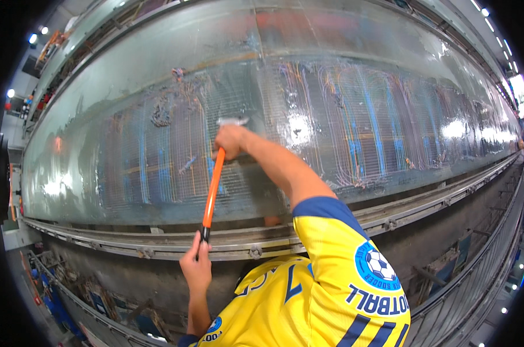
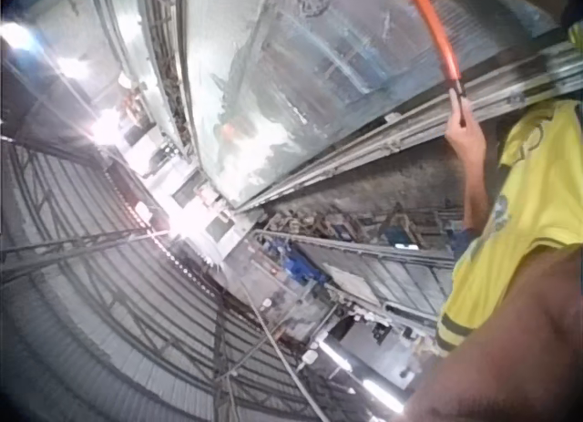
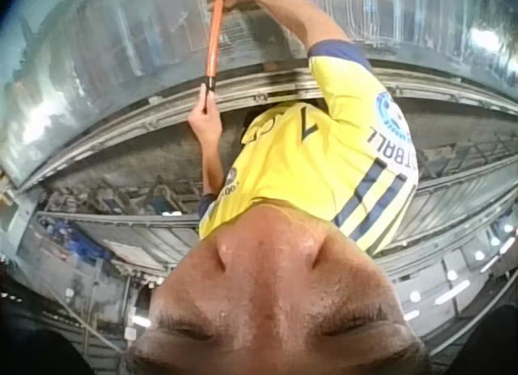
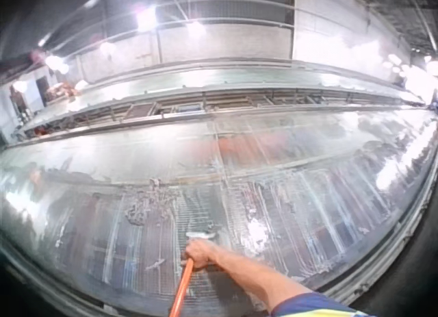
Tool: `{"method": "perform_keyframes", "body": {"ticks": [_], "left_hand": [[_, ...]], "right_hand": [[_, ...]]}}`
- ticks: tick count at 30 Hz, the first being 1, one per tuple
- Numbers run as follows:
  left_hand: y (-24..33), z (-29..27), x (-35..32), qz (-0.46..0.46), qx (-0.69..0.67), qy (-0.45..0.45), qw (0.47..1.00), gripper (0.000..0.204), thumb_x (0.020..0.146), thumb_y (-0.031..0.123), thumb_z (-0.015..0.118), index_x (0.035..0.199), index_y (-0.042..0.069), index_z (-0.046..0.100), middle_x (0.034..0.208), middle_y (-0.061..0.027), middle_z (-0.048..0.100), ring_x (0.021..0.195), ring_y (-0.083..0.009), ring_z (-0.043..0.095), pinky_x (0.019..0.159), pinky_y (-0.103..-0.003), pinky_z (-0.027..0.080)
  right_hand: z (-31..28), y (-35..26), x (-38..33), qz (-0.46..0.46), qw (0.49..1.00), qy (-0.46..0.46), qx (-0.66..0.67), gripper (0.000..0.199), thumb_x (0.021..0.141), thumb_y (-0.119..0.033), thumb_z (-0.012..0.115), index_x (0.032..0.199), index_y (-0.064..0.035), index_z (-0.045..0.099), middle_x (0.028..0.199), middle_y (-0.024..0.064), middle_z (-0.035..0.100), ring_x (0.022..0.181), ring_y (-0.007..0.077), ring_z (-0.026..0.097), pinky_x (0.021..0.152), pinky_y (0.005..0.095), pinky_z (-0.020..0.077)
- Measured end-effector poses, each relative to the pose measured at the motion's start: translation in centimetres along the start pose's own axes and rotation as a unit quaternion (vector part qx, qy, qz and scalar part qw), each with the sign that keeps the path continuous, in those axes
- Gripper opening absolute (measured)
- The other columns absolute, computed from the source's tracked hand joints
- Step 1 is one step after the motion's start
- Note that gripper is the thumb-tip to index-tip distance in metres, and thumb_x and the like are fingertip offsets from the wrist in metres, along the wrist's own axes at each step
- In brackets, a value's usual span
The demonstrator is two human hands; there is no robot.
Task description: The person uses a long-handled squeegee to scrape and wipe a large curved glass window from the inside, removing dried residue and streaks. The person repeatedly moves the squeegee across the surface, occasionally wiping the blade with their hand to clear debris.
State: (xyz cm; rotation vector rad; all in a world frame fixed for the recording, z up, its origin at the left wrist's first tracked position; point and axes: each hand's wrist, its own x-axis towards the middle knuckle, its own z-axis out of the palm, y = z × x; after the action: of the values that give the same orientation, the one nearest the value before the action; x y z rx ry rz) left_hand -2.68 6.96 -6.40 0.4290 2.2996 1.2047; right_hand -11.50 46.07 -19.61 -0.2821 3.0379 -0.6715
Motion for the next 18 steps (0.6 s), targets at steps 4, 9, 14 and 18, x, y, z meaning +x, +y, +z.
{"method": "perform_keyframes", "body": {"ticks": [4,9,14,18], "left_hand": [[-3.2,-2.8,-6.0,0.051,0.035,-0.014,0.998,0.037,0.095,0.006,0.069,0.13,-0.006,0.066,0.085,-0.0155,0.073,0.078,-0.0161,0.07,0.073,-0.03,0.053],[-2.0,-3.3,-7.9,0.096,0.051,-0.107,0.988,0.035,0.091,0.003,0.072,0.125,-0.006,0.069,0.088,-0.0177,0.073,0.078,-0.0228,0.072,0.072,-0.032,0.054],[0.6,-1.4,-5.6,0.081,0.05,-0.116,0.989,0.034,0.091,0.004,0.071,0.124,-0.006,0.07,0.088,-0.0184,0.073,0.076,-0.0238,0.071,0.072,-0.032,0.053],[1.8,-0.6,-2.2,0.076,0.058,-0.058,0.994,0.035,0.094,0.006,0.069,0.127,-0.005,0.068,0.084,-0.0179,0.071,0.074,-0.0186,0.067,0.071,-0.031,0.051]], "right_hand": [[4.0,-6.2,-5.7,-0.02,0.994,0.109,-0.003,0.054,0.087,-0.057,0.069,0.056,-0.0136,0.062,0.057,0.0101,0.061,0.062,0.035,0.064,0.059,0.0488,0.0508],[4.6,-8.5,-15.5,0.014,0.981,0.195,-0.014,0.057,0.089,-0.055,0.069,0.051,-0.0148,0.056,0.053,0.0057,0.057,0.058,0.0305,0.059,0.059,0.0425,0.0472],[3.4,-5.8,-15.8,0.037,0.978,0.201,-0.044,0.056,0.089,-0.053,0.068,0.05,-0.0153,0.056,0.053,0.0053,0.057,0.059,0.0296,0.058,0.061,0.041,0.0469],[1.8,-2.1,-9.2,0.025,0.98,0.197,-0.025,0.052,0.088,-0.051,0.069,0.052,-0.0142,0.059,0.053,0.0098,0.057,0.057,0.0352,0.06,0.056,0.0464,0.0475]]}}
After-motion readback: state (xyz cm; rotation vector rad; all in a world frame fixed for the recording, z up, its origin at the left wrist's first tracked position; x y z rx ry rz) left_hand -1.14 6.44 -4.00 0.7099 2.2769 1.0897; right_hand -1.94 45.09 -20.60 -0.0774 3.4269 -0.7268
